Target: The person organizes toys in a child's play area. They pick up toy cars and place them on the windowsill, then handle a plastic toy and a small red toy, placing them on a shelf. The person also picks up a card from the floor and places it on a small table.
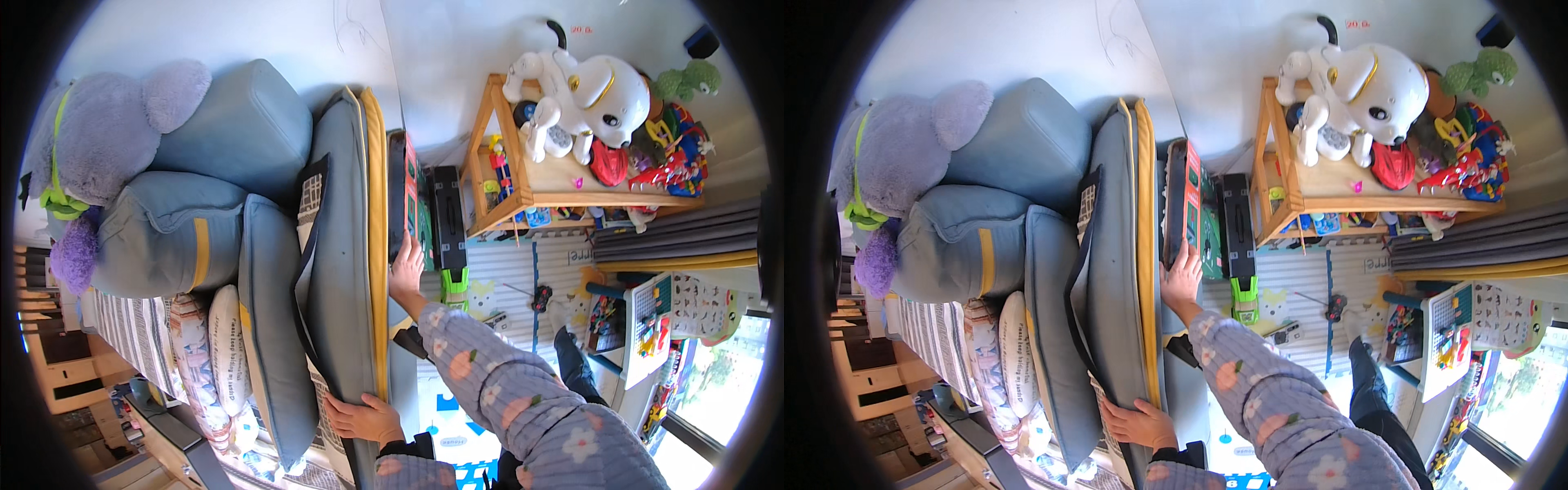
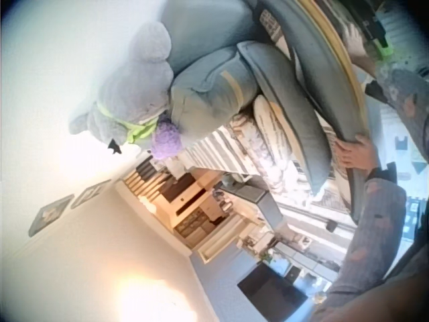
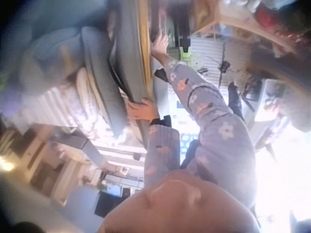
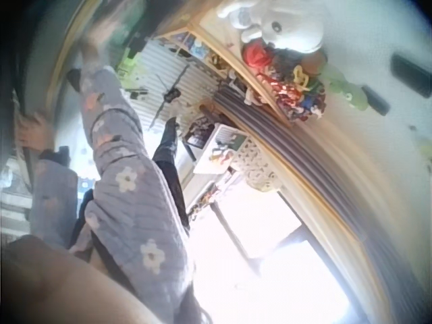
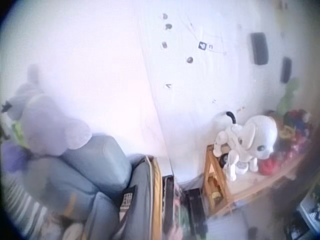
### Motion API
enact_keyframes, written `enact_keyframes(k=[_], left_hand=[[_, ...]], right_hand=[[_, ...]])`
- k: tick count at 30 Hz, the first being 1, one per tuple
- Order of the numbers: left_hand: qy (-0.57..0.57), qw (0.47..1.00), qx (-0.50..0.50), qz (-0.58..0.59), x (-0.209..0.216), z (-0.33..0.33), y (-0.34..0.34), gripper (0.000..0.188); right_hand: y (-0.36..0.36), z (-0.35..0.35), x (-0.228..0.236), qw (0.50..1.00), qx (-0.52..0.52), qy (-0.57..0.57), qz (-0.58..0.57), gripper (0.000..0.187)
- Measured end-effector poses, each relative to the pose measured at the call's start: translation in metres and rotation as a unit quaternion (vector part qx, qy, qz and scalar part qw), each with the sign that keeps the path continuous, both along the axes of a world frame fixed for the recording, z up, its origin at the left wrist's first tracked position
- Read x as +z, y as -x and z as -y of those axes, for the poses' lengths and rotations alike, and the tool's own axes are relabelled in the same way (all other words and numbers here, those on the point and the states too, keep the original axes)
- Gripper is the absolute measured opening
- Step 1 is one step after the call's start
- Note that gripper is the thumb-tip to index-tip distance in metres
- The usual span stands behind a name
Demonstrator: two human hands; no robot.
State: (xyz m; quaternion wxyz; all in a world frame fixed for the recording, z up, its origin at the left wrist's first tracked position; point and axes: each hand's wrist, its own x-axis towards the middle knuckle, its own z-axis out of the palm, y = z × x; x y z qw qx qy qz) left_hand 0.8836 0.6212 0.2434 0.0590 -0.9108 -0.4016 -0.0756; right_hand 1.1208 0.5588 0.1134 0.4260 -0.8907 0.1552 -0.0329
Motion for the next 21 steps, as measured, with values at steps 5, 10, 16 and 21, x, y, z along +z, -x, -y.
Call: enact_keyframes(k=[5, 10, 16, 21], left_hand=[[-0.018, 1.0, 0.0, -0.007, -0.003, 0.0, 0.0, 0.073], [-0.034, 0.999, 0.008, -0.014, -0.006, 0.001, 0.0, 0.075], [-0.072, 0.997, 0.006, -0.038, -0.01, -0.003, 0.003, 0.073], [-0.075, 0.997, -0.024, 0.002, -0.016, -0.009, 0.008, 0.069]], right_hand=[[0.017, 0.027, -0.017, 0.995, 0.084, -0.049, 0.025, 0.081], [0.031, 0.05, -0.024, 0.982, 0.127, -0.137, 0.025, 0.08], [0.063, 0.085, -0.041, 0.985, 0.131, -0.113, -0.02, 0.066], [0.134, 0.172, -0.096, 0.932, 0.27, -0.076, -0.23, 0.03]])
